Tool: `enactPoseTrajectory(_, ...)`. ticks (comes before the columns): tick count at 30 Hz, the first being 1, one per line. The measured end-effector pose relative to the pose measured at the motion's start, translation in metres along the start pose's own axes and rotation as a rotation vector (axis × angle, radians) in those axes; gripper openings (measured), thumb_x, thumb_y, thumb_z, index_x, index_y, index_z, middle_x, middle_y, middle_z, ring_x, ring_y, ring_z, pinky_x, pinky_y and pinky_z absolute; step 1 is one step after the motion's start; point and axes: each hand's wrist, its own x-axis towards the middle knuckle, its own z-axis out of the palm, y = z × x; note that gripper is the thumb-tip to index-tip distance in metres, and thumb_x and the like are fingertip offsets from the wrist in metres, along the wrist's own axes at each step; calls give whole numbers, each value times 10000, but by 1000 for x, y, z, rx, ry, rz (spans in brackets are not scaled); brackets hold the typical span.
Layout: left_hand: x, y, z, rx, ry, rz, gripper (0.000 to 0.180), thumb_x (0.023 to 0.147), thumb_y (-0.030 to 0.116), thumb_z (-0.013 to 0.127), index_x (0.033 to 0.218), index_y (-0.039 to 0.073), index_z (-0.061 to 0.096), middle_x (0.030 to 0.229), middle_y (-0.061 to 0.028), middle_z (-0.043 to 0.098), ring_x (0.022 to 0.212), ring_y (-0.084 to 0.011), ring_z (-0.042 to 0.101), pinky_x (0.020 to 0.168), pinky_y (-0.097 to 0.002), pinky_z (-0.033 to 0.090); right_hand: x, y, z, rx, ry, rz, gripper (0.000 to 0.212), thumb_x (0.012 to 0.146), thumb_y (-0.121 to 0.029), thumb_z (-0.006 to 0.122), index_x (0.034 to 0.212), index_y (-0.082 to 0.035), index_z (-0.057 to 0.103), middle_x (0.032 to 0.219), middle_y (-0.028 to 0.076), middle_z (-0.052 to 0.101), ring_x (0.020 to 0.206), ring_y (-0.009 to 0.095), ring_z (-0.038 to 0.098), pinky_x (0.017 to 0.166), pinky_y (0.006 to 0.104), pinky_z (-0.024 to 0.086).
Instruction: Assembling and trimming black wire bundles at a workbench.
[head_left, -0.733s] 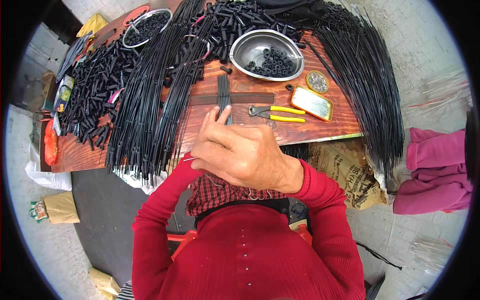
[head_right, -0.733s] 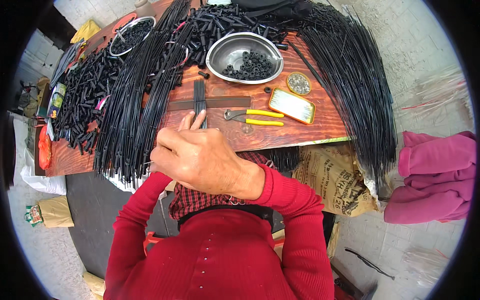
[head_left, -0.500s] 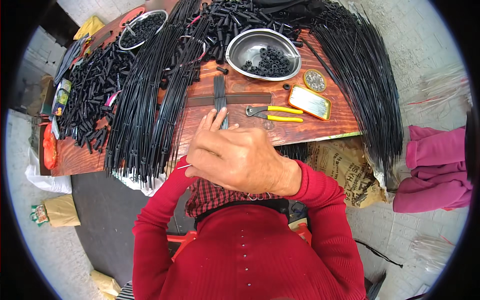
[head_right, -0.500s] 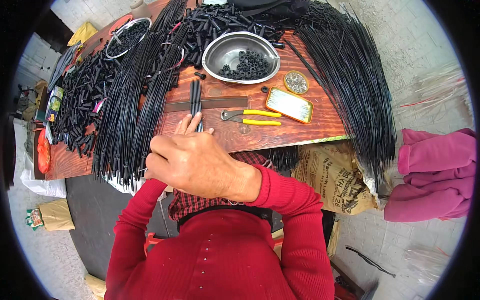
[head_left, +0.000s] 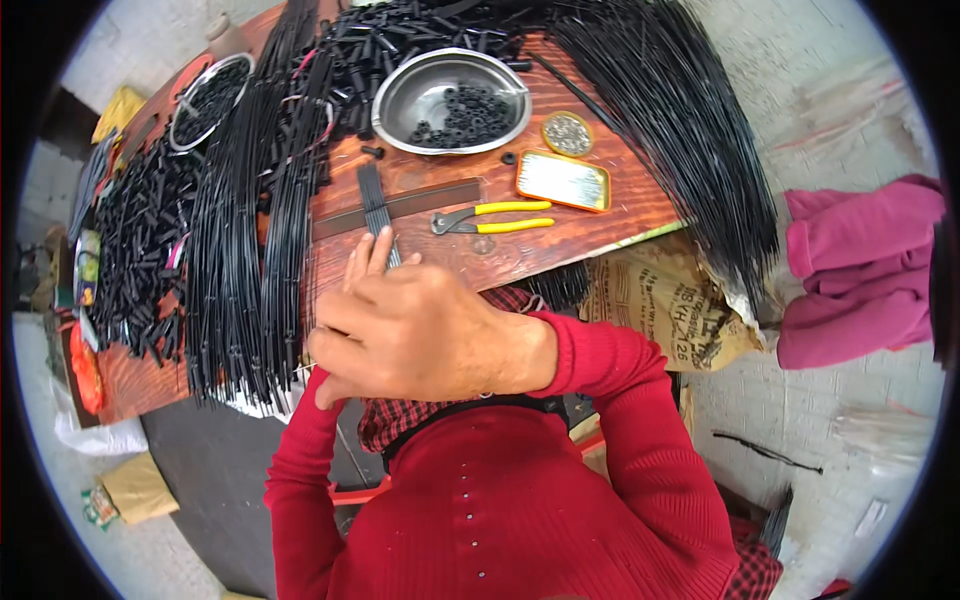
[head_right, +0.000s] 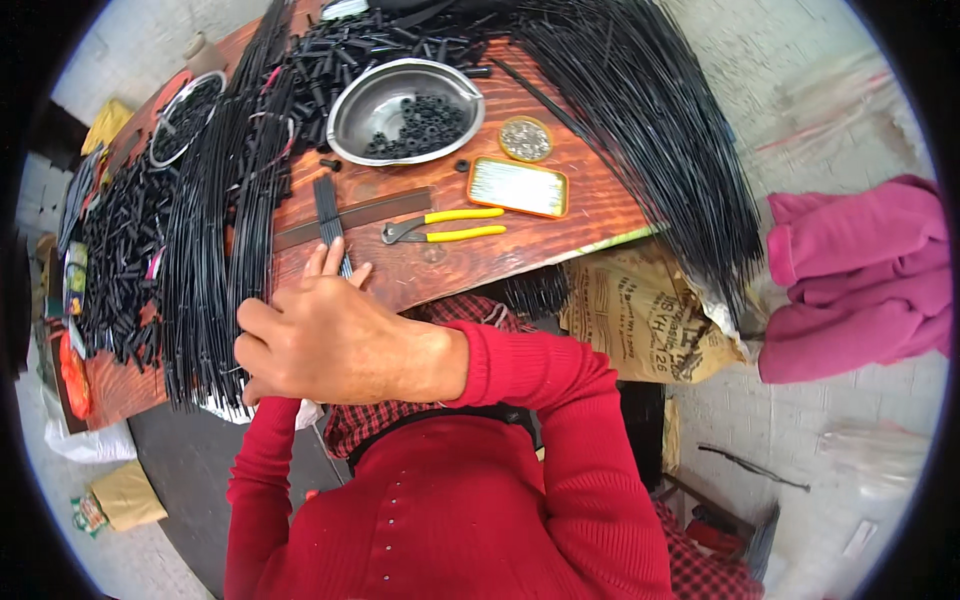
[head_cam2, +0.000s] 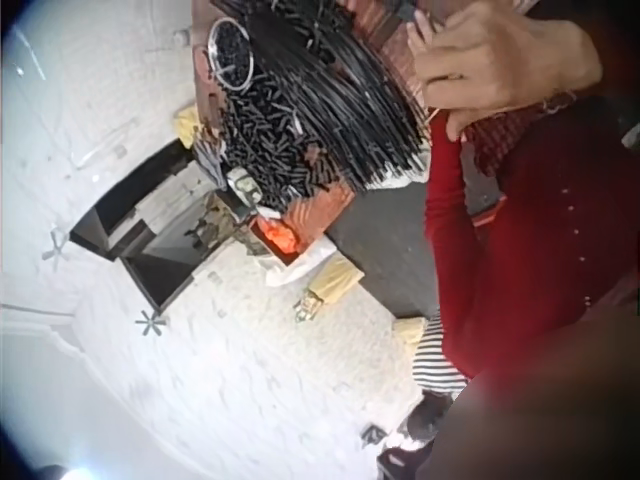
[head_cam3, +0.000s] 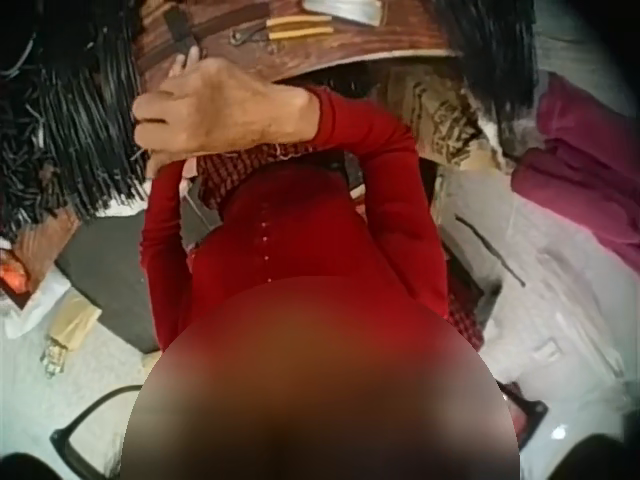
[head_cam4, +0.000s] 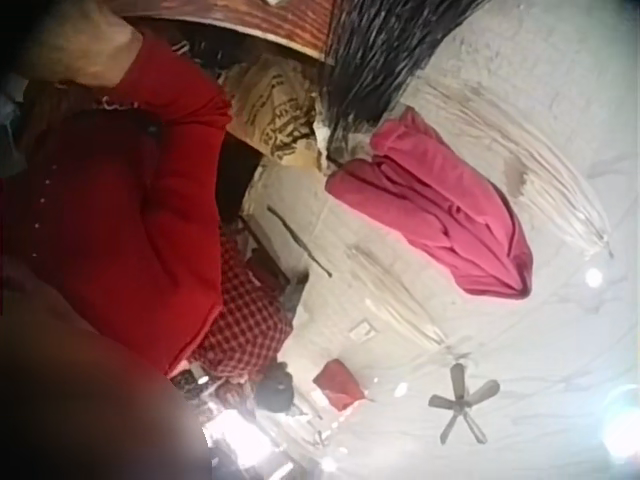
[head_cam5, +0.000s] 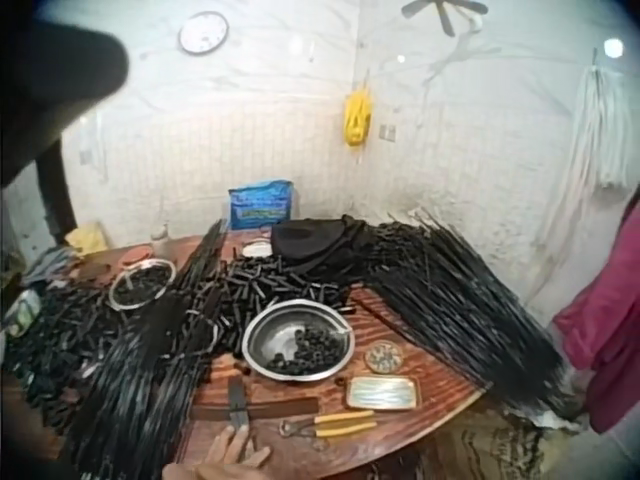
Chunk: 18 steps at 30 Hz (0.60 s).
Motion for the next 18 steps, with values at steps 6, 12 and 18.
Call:
enactPoseTrajectory(6, 7, 11, 11, 50, 104, 10, 481, 1005, 424, 377, 1438, 244, 488, 1593, -155, 251, 1446, -380, 265, 1180, -457, 262, 1, -1, 10, 20, 39, -20, 382, 729, -424, 690, 709, -89, 509, 711, 32, 450, 587, 167, 587, 509, 312, 501)
enactPoseTrajectory(12, -42, 1, 33, -248, -190, -561, 540, 813, 274, 706, 1326, 184, 562, 1528, -164, 344, 1401, -364, 345, 1121, -510, 324, -4, 20, -38, 185, 133, 115, 375, 724, -440, 730, 874, -111, 628, 806, 49, 563, 613, 181, 608, 513, 316, 497)
enactPoseTrajectory(18, -9, -14, -3, -246, -110, -60, 912, 585, 303, 884, 1401, 174, 498, 1572, -202, 239, 1413, -455, 276, 1139, -538, 305, -98, 116, -55, -164, -64, 545, 71, 845, -109, 699, 896, -63, 682, 874, 77, 672, 726, 258, 679, 599, 336, 532)
